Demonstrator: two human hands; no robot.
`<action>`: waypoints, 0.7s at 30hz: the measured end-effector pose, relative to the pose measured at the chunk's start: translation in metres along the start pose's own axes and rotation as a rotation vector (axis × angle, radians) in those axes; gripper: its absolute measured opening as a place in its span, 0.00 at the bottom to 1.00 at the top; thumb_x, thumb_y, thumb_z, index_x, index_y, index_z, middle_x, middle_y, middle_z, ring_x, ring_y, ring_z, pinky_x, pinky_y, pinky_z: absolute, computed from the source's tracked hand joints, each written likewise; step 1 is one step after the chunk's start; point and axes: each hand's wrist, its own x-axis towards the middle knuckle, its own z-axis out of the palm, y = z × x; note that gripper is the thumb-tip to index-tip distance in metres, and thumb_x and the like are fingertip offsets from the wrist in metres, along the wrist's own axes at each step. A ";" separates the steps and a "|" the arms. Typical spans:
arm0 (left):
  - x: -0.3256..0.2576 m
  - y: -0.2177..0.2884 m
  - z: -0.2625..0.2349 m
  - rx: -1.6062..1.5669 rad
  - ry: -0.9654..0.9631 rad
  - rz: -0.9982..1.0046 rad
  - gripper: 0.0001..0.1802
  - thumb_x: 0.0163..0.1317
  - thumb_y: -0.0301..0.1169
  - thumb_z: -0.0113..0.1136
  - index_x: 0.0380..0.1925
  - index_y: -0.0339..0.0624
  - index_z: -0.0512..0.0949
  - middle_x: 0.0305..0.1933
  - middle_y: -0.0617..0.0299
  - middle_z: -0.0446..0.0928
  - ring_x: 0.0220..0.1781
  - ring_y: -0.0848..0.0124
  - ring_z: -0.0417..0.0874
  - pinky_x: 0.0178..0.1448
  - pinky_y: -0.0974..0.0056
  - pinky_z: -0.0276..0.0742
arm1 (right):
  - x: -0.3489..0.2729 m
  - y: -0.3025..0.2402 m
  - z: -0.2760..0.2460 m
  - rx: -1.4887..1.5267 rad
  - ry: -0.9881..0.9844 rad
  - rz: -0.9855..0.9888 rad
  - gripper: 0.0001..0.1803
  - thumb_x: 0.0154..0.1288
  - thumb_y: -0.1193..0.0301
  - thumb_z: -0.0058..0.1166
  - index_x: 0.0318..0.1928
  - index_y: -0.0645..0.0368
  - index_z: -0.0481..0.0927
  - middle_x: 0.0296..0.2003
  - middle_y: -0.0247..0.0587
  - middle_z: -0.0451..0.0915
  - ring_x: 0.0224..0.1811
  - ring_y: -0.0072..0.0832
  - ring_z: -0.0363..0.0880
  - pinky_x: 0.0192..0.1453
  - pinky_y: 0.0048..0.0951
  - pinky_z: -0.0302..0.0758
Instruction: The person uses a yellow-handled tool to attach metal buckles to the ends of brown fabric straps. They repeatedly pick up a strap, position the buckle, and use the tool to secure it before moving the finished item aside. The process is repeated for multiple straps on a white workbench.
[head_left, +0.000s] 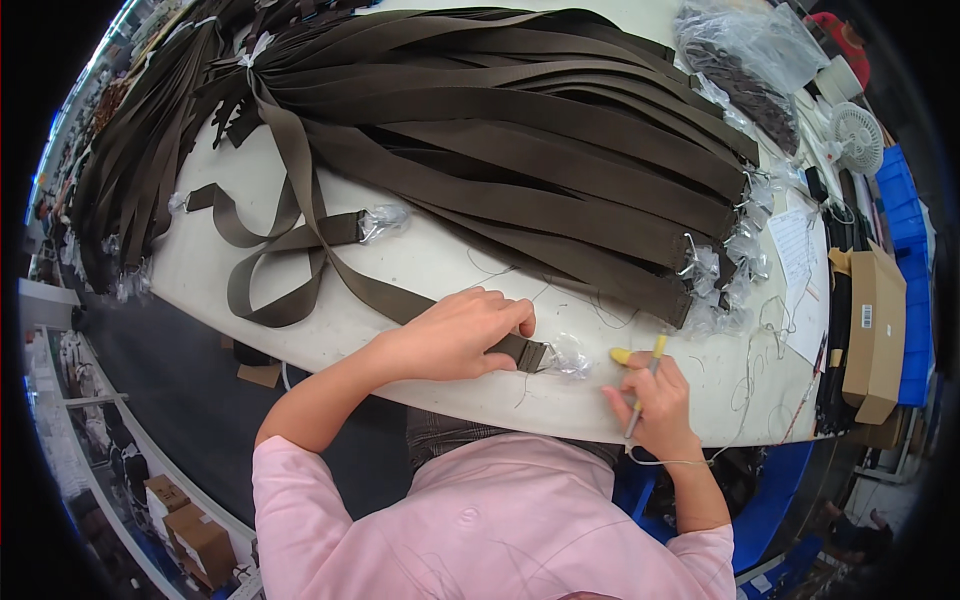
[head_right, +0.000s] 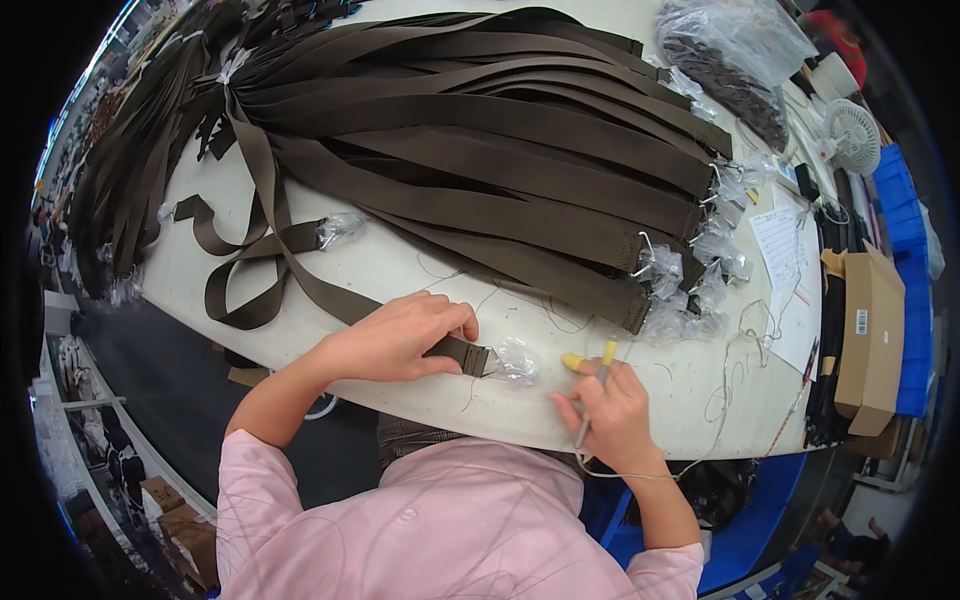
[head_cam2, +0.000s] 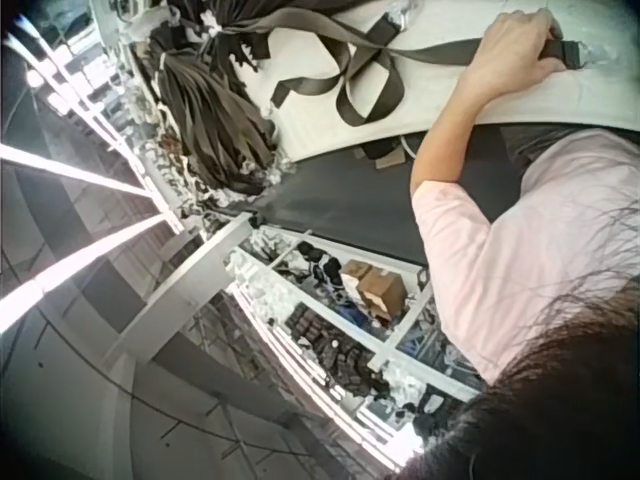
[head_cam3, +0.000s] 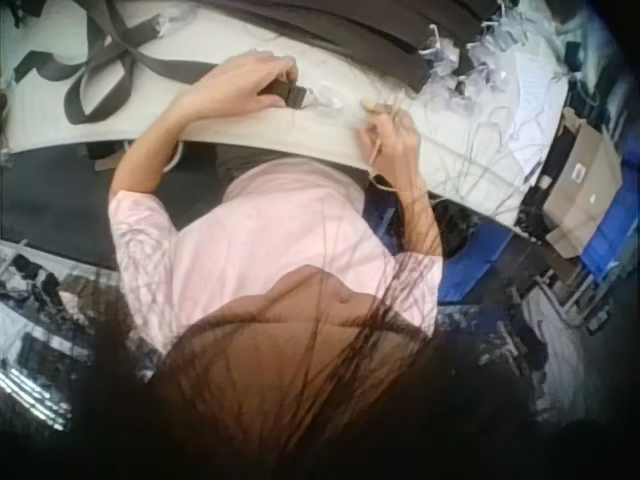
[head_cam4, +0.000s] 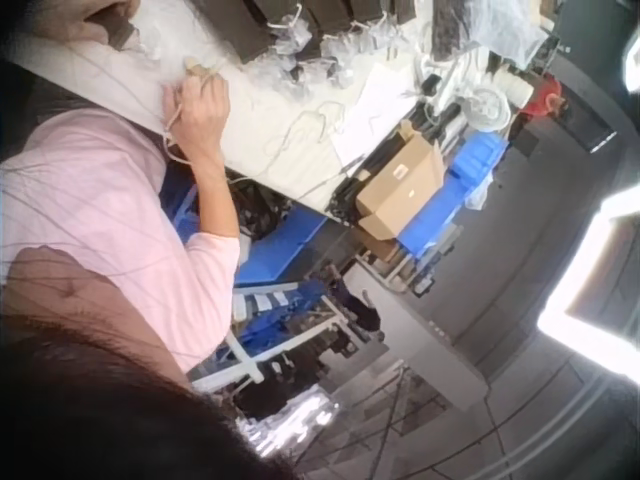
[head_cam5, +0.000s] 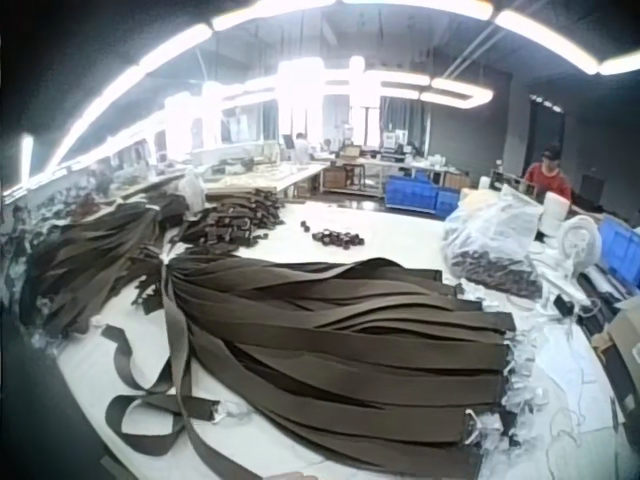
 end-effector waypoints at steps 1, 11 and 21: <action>-0.001 -0.002 -0.002 -0.014 -0.001 0.015 0.17 0.61 0.31 0.70 0.48 0.42 0.76 0.40 0.56 0.80 0.47 0.54 0.80 0.56 0.53 0.73 | -0.005 0.006 -0.004 -0.007 0.033 0.004 0.14 0.60 0.67 0.70 0.36 0.57 0.75 0.41 0.50 0.84 0.38 0.47 0.79 0.43 0.40 0.76; 0.004 -0.003 0.019 -0.002 0.387 0.111 0.20 0.59 0.23 0.69 0.52 0.42 0.78 0.55 0.57 0.76 0.59 0.55 0.76 0.58 0.53 0.75 | 0.030 -0.015 -0.002 0.279 0.276 -0.177 0.31 0.81 0.45 0.37 0.48 0.58 0.86 0.36 0.45 0.75 0.29 0.35 0.75 0.32 0.32 0.73; 0.011 -0.019 0.033 -0.008 0.363 0.190 0.22 0.58 0.24 0.70 0.54 0.50 0.85 0.53 0.63 0.80 0.49 0.60 0.76 0.54 0.58 0.78 | 0.082 -0.017 0.034 1.035 0.137 0.662 0.31 0.85 0.55 0.39 0.21 0.57 0.74 0.18 0.29 0.73 0.20 0.15 0.66 0.25 0.21 0.61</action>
